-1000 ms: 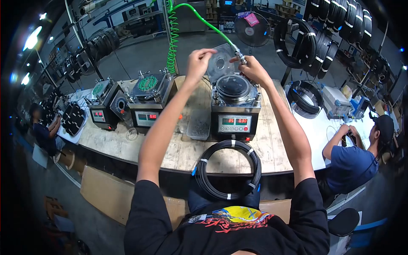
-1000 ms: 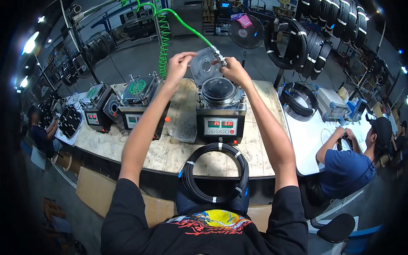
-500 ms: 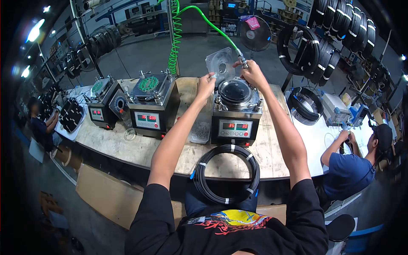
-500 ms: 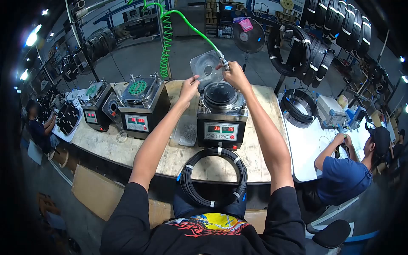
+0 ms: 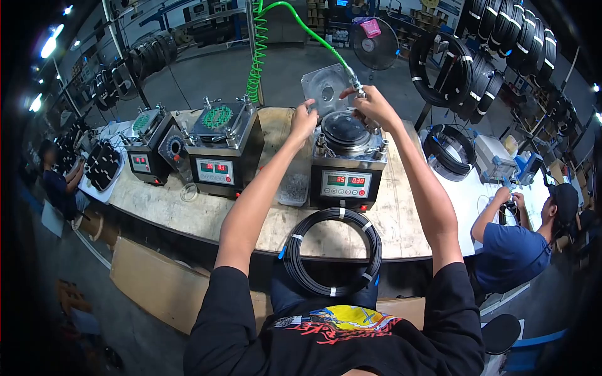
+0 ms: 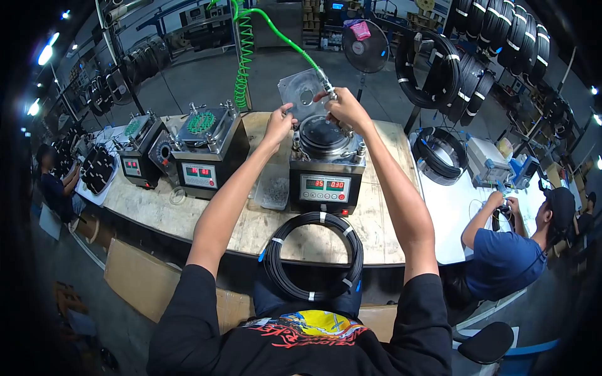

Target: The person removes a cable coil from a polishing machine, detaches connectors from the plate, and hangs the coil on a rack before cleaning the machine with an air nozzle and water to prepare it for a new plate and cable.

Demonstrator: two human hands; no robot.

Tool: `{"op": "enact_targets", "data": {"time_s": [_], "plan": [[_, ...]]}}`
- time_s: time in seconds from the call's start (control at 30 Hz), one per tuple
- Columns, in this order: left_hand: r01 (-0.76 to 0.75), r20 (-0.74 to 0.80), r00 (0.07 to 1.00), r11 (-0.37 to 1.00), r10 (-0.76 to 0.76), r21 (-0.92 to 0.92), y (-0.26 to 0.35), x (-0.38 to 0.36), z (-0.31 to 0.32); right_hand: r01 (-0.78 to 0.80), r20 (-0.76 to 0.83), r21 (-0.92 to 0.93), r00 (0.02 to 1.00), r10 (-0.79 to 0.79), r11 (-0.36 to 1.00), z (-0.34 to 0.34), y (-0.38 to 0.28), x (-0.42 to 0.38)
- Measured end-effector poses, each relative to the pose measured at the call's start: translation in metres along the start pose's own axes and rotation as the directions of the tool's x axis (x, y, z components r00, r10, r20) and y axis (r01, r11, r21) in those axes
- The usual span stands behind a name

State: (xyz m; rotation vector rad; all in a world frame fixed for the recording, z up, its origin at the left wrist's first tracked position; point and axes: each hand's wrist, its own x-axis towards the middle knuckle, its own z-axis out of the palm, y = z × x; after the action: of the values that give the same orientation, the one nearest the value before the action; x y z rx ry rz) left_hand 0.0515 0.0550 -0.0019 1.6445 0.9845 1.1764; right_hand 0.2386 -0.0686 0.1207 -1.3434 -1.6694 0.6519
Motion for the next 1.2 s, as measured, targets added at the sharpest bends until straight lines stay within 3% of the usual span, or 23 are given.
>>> {"op": "enact_targets", "data": {"time_s": [0.17, 0.3, 0.43, 0.53, 0.57, 0.67, 0.7, 0.77, 0.83, 0.87, 0.93, 0.97, 1.0, 1.07, 1.13, 1.2], "plan": [[-0.056, -0.037, 0.998, 0.997, 0.058, 0.051, 0.003, -0.008, 0.002, 0.037, -0.049, 0.118, 0.998, -0.031, 0.992, 0.015, 0.006, -0.001], [-0.239, -0.117, 0.954, 0.934, 0.277, 0.265, -0.037, 0.008, 0.013, -0.024, -0.024, 0.238, 0.999, 0.030, 0.971, 0.032, 0.006, 0.005], [-0.268, -0.060, 0.957, 0.946, 0.282, 0.183, -0.042, -0.002, 0.016, 0.050, -0.127, 0.261, 0.992, -0.017, 0.964, 0.053, 0.019, 0.022], [-0.270, -0.069, 0.958, 0.957, 0.278, 0.102, -0.025, -0.015, 0.015, 0.155, -0.306, 0.156, 0.946, -0.102, 0.976, 0.063, 0.026, 0.032], [-0.215, -0.046, 0.974, 0.971, 0.221, 0.106, -0.020, -0.016, 0.013, 0.258, -0.443, -0.037, 0.862, -0.247, 0.965, 0.067, 0.050, 0.046], [-0.347, -0.104, 0.925, 0.925, 0.364, 0.153, -0.045, 0.001, 0.019, 0.186, -0.461, -0.442, 0.792, -0.400, 0.878, 0.049, 0.042, 0.036], [-0.294, -0.077, 0.950, 0.949, 0.303, 0.111, -0.039, -0.003, 0.016, 0.232, -0.440, -0.503, 0.761, -0.478, 0.833, 0.042, 0.052, 0.039], [-0.181, -0.011, 0.983, 0.983, 0.181, 0.030, -0.016, -0.015, 0.006, 0.140, -0.348, -0.134, 0.920, -0.179, 0.981, 0.031, 0.041, 0.028], [-0.179, -0.008, 0.984, 0.983, 0.179, 0.037, -0.005, -0.018, 0.005, 0.023, -0.209, 0.205, 0.978, 0.020, 0.978, 0.029, 0.021, 0.013], [-0.177, -0.007, 0.984, 0.983, 0.177, 0.040, -0.002, -0.020, 0.005, 0.086, -0.221, 0.232, 0.975, -0.034, 0.969, 0.031, 0.020, 0.015], [-0.316, -0.063, 0.947, 0.949, 0.316, 0.012, -0.025, -0.007, 0.012, 0.210, -0.244, 0.286, 0.960, -0.141, 0.935, 0.037, 0.008, 0.017], [-0.367, -0.091, 0.925, 0.929, 0.370, 0.047, -0.034, -0.004, 0.016, 0.174, -0.324, 0.302, 0.944, -0.071, 0.937, 0.041, -0.004, 0.019], [-0.416, -0.116, 0.898, 0.905, 0.424, 0.086, -0.029, -0.007, 0.015, 0.275, -0.403, 0.240, 0.901, -0.162, 0.931, 0.041, -0.005, 0.026], [-0.298, -0.067, 0.951, 0.953, 0.302, 0.060, -0.020, -0.013, 0.010, 0.456, -0.539, 0.094, 0.771, -0.339, 0.885, 0.040, -0.008, 0.044], [-0.171, 0.029, 0.985, 0.981, 0.169, 0.089, -0.004, -0.018, 0.002, 0.455, -0.587, 0.102, 0.746, -0.316, 0.885, 0.035, -0.009, 0.051], [-0.283, -0.058, 0.953, 0.943, 0.297, 0.176, -0.001, -0.016, -0.001, 0.397, -0.480, 0.127, 0.827, -0.294, 0.909, 0.023, 0.003, 0.055]]}}
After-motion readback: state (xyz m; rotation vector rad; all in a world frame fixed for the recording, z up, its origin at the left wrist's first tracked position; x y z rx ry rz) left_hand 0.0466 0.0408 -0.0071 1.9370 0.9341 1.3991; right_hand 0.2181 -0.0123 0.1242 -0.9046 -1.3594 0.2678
